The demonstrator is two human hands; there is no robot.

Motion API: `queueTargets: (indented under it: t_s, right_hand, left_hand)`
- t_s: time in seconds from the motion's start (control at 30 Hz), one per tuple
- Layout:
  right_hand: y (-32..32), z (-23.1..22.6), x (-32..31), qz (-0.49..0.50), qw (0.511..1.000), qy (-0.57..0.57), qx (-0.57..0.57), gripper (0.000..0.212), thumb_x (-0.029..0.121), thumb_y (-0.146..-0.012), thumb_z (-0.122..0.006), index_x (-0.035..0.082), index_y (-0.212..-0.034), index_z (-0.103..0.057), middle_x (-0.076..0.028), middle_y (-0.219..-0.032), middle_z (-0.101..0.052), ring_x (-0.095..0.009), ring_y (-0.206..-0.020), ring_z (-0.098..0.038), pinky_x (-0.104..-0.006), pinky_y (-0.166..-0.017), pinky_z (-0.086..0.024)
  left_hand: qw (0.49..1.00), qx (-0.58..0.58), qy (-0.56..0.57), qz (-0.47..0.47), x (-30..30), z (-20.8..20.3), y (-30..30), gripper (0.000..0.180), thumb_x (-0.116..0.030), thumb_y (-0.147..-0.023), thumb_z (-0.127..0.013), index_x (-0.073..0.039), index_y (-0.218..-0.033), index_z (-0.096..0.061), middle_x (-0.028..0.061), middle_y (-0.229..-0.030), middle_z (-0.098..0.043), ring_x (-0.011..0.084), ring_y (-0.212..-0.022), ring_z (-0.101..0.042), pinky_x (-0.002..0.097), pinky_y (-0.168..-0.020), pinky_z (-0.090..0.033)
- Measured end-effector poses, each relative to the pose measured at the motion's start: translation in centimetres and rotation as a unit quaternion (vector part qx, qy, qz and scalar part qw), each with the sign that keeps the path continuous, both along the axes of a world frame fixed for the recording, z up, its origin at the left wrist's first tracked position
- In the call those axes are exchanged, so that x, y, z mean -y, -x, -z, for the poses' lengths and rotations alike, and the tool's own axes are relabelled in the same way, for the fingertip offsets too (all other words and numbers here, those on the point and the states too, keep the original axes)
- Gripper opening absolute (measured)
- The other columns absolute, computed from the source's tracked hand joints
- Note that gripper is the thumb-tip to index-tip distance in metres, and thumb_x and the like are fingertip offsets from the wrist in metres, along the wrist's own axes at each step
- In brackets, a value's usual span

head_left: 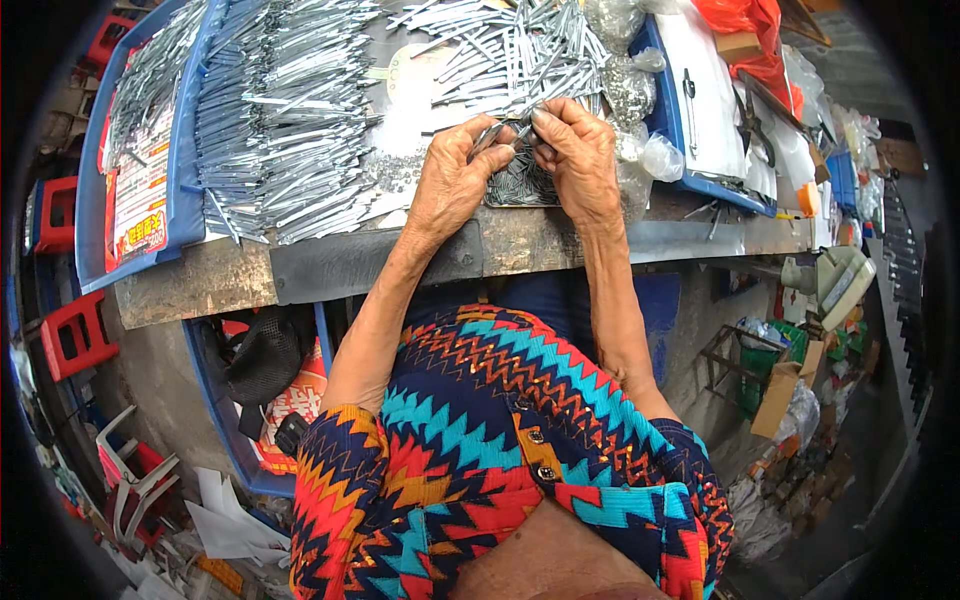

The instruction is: Assembling small metal components by hand at a workstation.

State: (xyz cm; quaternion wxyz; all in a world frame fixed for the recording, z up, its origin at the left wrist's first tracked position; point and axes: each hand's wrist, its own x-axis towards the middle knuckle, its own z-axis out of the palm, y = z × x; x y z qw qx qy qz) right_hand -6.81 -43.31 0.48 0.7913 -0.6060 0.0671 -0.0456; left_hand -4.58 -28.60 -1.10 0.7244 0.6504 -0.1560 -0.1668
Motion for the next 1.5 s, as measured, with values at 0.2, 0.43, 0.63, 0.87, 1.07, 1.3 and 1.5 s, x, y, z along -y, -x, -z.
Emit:
queueTargets:
  t_s: [0.2, 0.43, 0.63, 0.87, 1.07, 1.3, 1.5]
  right_hand:
    - [0.2, 0.3, -0.1, 0.026, 0.998, 0.051, 0.004, 0.011, 0.011, -0.082, -0.058, 0.000, -0.078, -0.057, 0.004, -0.062, -0.047, -0.003, -0.052, -0.038, -0.0171, -0.046, -0.030]
    - [0.0, 0.2, -0.3, 0.055, 0.988, 0.145, 0.016, 0.014, 0.013, -0.076, -0.061, 0.000, -0.072, -0.061, 0.005, -0.056, -0.047, -0.002, -0.050, -0.036, -0.0193, -0.045, -0.027]
    - [0.0, -0.3, 0.0, 0.030, 0.981, 0.190, 0.008, 0.015, 0.011, -0.074, -0.060, -0.002, -0.069, -0.060, 0.004, -0.057, -0.049, -0.003, -0.054, -0.039, -0.0202, -0.048, -0.029]
    - [-0.3, -0.1, 0.5, -0.009, 0.988, 0.156, 0.012, 0.016, 0.013, -0.078, -0.059, -0.003, -0.075, -0.061, 0.002, -0.060, -0.051, -0.004, -0.054, -0.042, -0.0196, -0.049, -0.033]
    - [0.3, 1.0, 1.1, -0.007, 0.908, 0.414, 0.059, 0.014, 0.010, -0.077, -0.057, -0.002, -0.083, -0.061, -0.011, -0.066, -0.059, -0.018, -0.059, -0.055, -0.0304, -0.056, -0.043]
    - [0.8, 2.4, 0.0, -0.033, 0.803, 0.581, 0.129, 0.011, 0.007, -0.072, -0.058, 0.001, -0.081, -0.054, -0.015, -0.078, -0.053, -0.034, -0.071, -0.055, -0.0405, -0.062, -0.044]
    - [0.7, 2.8, -0.6, -0.035, 0.765, 0.621, 0.166, 0.016, 0.006, -0.070, -0.059, 0.002, -0.083, -0.051, -0.016, -0.077, -0.049, -0.033, -0.069, -0.054, -0.0416, -0.060, -0.043]
  left_hand:
    - [1.000, -0.007, 0.002, 0.008, 0.0, 0.2, 0.0, 0.017, -0.001, -0.080, -0.055, 0.005, -0.096, -0.057, 0.0037, -0.081, -0.060, 0.0075, -0.076, -0.054, 0.0220, -0.070, -0.045]
    - [0.999, 0.024, -0.026, -0.005, 0.1, 0.2, -0.1, 0.015, 0.000, -0.080, -0.055, 0.004, -0.094, -0.057, 0.0047, -0.082, -0.061, 0.0082, -0.076, -0.054, 0.0225, -0.070, -0.045]
    - [0.996, 0.070, -0.050, -0.028, 0.3, 0.8, -0.1, 0.014, -0.001, -0.079, -0.055, 0.002, -0.092, -0.057, 0.0056, -0.076, -0.062, 0.0092, -0.072, -0.055, 0.0239, -0.068, -0.045]
    - [0.995, 0.077, -0.044, -0.042, 0.5, 1.8, -0.2, 0.012, -0.003, -0.081, -0.055, 0.003, -0.091, -0.055, 0.0040, -0.076, -0.059, 0.0088, -0.069, -0.053, 0.0237, -0.064, -0.044]
    - [0.994, -0.031, 0.066, -0.076, 0.4, 2.4, -0.7, 0.013, -0.009, -0.085, -0.053, 0.000, -0.094, -0.054, -0.0006, -0.077, -0.056, 0.0038, -0.061, -0.046, 0.0175, -0.055, -0.038]
    - [0.964, -0.179, 0.181, -0.073, -0.7, 2.0, -1.2, 0.012, -0.011, -0.086, -0.052, -0.001, -0.091, -0.054, 0.0023, -0.067, -0.056, 0.0022, -0.048, -0.037, 0.0155, -0.039, -0.028]
    - [0.941, -0.231, 0.228, -0.093, -0.9, 2.2, -1.4, 0.012, -0.011, -0.086, -0.053, -0.002, -0.092, -0.054, 0.0027, -0.067, -0.056, 0.0045, -0.050, -0.040, 0.0169, -0.040, -0.030]
